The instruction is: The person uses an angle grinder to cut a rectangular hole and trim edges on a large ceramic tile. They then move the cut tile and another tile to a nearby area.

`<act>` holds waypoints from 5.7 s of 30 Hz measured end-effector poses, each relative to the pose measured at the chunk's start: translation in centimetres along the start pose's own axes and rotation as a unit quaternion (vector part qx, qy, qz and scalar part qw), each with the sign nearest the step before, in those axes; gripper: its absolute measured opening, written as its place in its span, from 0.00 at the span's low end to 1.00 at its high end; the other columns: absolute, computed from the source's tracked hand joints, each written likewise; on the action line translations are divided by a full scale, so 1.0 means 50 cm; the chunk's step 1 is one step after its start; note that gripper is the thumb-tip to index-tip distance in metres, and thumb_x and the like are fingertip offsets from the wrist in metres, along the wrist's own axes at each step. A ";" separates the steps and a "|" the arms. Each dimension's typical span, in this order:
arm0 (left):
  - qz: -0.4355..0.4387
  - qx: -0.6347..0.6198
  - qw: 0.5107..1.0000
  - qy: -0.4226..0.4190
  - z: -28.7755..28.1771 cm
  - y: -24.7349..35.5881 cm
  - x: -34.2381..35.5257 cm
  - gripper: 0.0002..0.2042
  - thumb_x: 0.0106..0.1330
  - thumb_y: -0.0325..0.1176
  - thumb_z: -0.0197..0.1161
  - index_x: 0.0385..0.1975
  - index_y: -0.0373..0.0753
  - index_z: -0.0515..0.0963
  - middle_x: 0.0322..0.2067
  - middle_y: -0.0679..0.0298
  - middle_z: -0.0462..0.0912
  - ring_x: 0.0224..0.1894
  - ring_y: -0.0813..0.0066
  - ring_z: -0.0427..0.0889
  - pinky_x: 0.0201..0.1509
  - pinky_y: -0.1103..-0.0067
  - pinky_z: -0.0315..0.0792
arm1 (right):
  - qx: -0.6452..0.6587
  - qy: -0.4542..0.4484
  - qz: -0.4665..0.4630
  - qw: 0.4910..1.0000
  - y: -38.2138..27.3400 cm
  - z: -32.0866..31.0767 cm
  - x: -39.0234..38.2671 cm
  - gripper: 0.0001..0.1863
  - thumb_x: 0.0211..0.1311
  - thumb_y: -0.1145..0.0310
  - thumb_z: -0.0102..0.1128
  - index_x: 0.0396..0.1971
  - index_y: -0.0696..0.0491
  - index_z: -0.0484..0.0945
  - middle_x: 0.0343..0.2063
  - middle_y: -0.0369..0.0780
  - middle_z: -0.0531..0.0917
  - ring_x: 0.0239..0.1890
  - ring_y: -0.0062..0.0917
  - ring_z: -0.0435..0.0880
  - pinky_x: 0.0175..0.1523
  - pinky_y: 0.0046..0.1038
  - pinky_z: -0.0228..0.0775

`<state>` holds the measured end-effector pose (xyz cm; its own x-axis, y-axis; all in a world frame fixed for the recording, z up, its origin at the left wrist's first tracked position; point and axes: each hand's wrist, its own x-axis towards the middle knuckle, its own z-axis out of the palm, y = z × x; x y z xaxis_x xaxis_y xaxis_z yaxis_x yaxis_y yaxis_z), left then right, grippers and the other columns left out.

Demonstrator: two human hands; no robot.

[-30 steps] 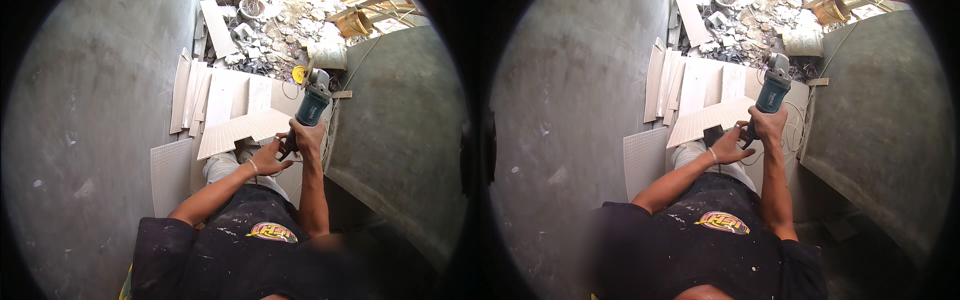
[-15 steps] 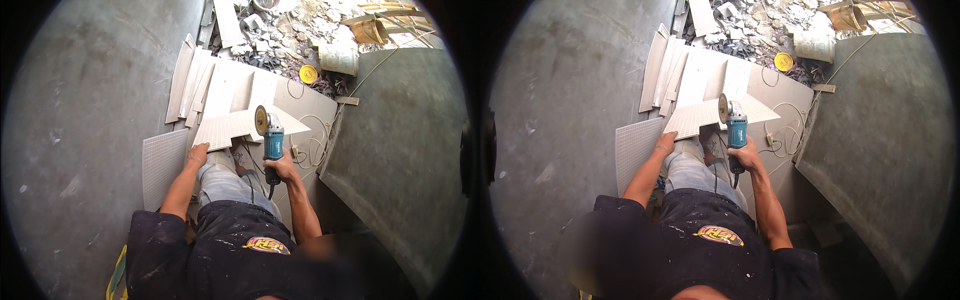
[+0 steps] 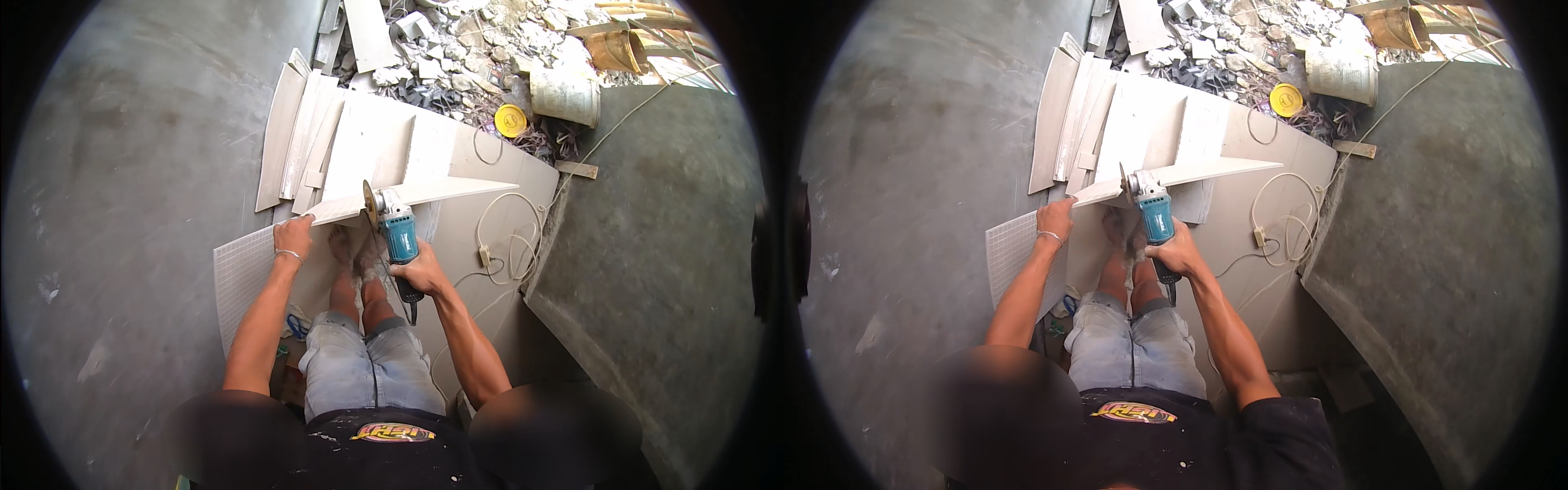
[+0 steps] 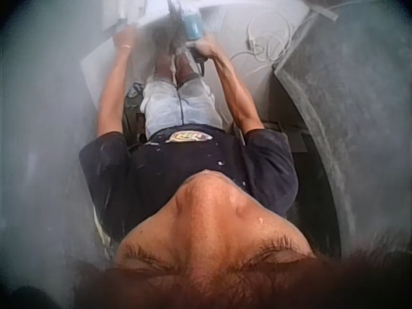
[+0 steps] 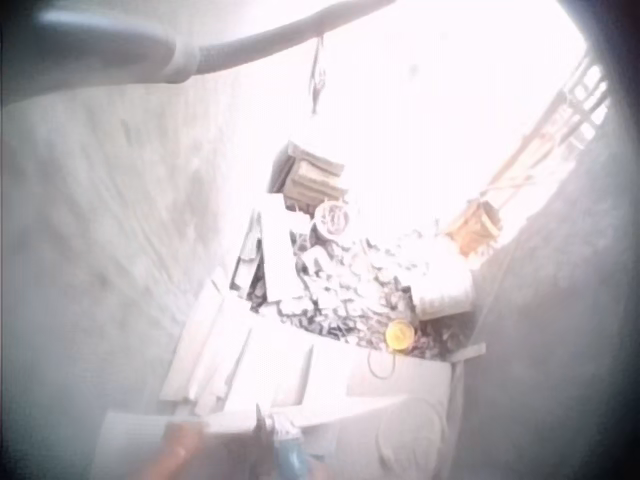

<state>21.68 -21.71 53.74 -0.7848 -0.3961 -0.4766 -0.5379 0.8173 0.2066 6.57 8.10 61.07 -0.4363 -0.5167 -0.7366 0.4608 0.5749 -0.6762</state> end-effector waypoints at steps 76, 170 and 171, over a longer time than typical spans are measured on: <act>0.001 0.032 0.999 -0.012 -0.046 0.004 0.061 0.18 0.63 0.23 0.64 0.52 0.49 0.84 0.44 0.60 0.88 0.46 0.51 0.89 0.49 0.56 0.81 | 0.030 0.013 -0.026 0.999 0.113 0.037 0.131 0.16 0.44 0.71 0.75 0.33 0.56 0.79 0.28 0.37 0.83 0.31 0.24 0.80 0.41 0.32 0.77; 0.198 -0.610 0.669 -0.376 -0.261 0.565 -0.303 0.37 0.58 0.32 0.82 0.65 0.29 0.69 0.51 0.51 0.83 0.52 0.62 0.86 0.56 0.70 0.83 | 0.363 0.130 -0.192 0.903 -0.203 -0.146 -0.414 0.25 0.51 0.75 0.73 0.51 0.61 0.76 0.37 0.44 0.85 0.35 0.31 0.89 0.42 0.35 0.88; 0.140 -0.616 0.678 -0.376 -0.273 0.589 -0.317 0.33 0.57 0.31 0.82 0.60 0.29 0.72 0.47 0.54 0.84 0.47 0.66 0.87 0.50 0.72 0.84 | 0.338 0.131 -0.190 0.912 -0.204 -0.138 -0.407 0.24 0.51 0.75 0.73 0.48 0.61 0.77 0.35 0.44 0.86 0.33 0.31 0.89 0.41 0.34 0.87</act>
<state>14.07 2.95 79.03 -0.7801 0.4055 -0.4764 -0.6122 -0.3379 0.7149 5.42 17.14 83.06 -0.7929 -0.3759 -0.4796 0.5708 -0.1830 -0.8004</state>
